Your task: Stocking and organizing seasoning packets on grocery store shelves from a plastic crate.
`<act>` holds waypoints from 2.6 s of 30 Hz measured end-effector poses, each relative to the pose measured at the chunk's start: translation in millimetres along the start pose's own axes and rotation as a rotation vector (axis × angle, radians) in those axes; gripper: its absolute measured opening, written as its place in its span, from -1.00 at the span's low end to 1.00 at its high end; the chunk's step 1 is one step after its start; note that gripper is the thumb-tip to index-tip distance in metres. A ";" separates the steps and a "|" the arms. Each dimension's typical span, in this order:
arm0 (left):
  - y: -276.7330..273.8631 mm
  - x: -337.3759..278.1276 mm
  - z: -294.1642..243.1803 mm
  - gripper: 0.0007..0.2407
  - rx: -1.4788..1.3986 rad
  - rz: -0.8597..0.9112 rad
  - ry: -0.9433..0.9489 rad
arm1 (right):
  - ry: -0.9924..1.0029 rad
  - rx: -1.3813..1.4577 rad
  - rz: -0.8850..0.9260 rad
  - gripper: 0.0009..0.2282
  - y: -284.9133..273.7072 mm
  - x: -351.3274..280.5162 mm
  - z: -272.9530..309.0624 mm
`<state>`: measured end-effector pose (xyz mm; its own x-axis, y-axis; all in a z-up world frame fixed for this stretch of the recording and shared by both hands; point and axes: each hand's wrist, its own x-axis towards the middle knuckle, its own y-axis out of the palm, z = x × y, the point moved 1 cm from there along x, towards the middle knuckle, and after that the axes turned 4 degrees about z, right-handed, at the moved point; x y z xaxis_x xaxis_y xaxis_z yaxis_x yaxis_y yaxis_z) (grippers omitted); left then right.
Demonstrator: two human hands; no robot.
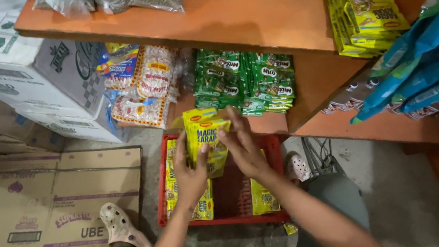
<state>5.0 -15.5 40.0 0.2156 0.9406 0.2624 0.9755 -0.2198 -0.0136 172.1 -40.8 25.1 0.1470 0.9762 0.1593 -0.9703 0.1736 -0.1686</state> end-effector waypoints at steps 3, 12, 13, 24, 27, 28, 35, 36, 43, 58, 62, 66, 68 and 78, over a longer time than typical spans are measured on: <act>-8.6 0.6 -13.1 -0.58 0.018 0.044 0.033 | -0.089 0.012 0.017 -0.34 -7.9 0.8 20.1; -20.3 5.0 -15.4 -0.58 -0.070 0.132 0.137 | -0.054 0.266 0.209 -0.44 8.4 -11.7 24.3; -20.6 4.1 -15.1 -0.58 -0.060 0.124 0.121 | -0.034 0.233 0.198 -0.50 10.1 -12.2 32.5; 24.5 -25.2 -35.0 -0.46 0.351 0.059 0.260 | 0.148 0.181 -0.011 -0.59 6.8 -19.9 10.7; 46.8 -21.0 -80.5 -0.40 0.373 0.120 0.328 | -0.013 0.293 -0.090 -0.60 -18.6 -14.2 16.3; 55.6 -17.9 -94.7 -0.43 0.396 0.143 0.327 | -0.025 0.297 -0.158 -0.60 -30.3 -13.1 18.9; 114.8 29.4 -147.7 -0.45 0.124 0.264 0.320 | -0.140 0.909 -0.032 -0.42 -116.8 -17.0 69.5; 122.3 45.1 -152.7 -0.45 0.126 0.255 0.329 | -0.147 0.907 -0.021 -0.42 -122.1 -19.5 78.0; 170.2 167.7 -155.9 -0.40 -0.491 0.449 -0.103 | -0.218 0.675 -0.107 -0.38 -144.5 -23.5 90.5; 245.1 244.1 -76.9 -0.43 -0.270 0.386 -0.016 | -0.301 0.327 -0.356 -0.51 -156.2 2.9 85.0; 256.8 251.7 -65.7 -0.41 -0.263 0.402 0.012 | -0.420 0.189 -0.367 -0.51 -155.7 10.6 90.6; 274.7 281.5 -21.9 -0.39 -0.229 0.379 0.099 | -0.386 0.333 -0.333 -0.49 -157.0 29.4 42.7; 261.6 258.4 -47.0 -0.37 0.280 0.309 0.274 | -0.398 0.450 -0.375 -0.58 -149.6 25.2 45.4; 50.1 66.4 -34.2 -0.71 0.046 0.073 0.259 | -0.176 0.348 0.025 -0.80 -70.1 14.0 -67.3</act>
<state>66.7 27.0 89.8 0.2723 0.8237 0.4974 0.9601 -0.2668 -0.0837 255.1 -30.6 -26.3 0.1167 0.9370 0.3293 -0.9848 0.0661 0.1607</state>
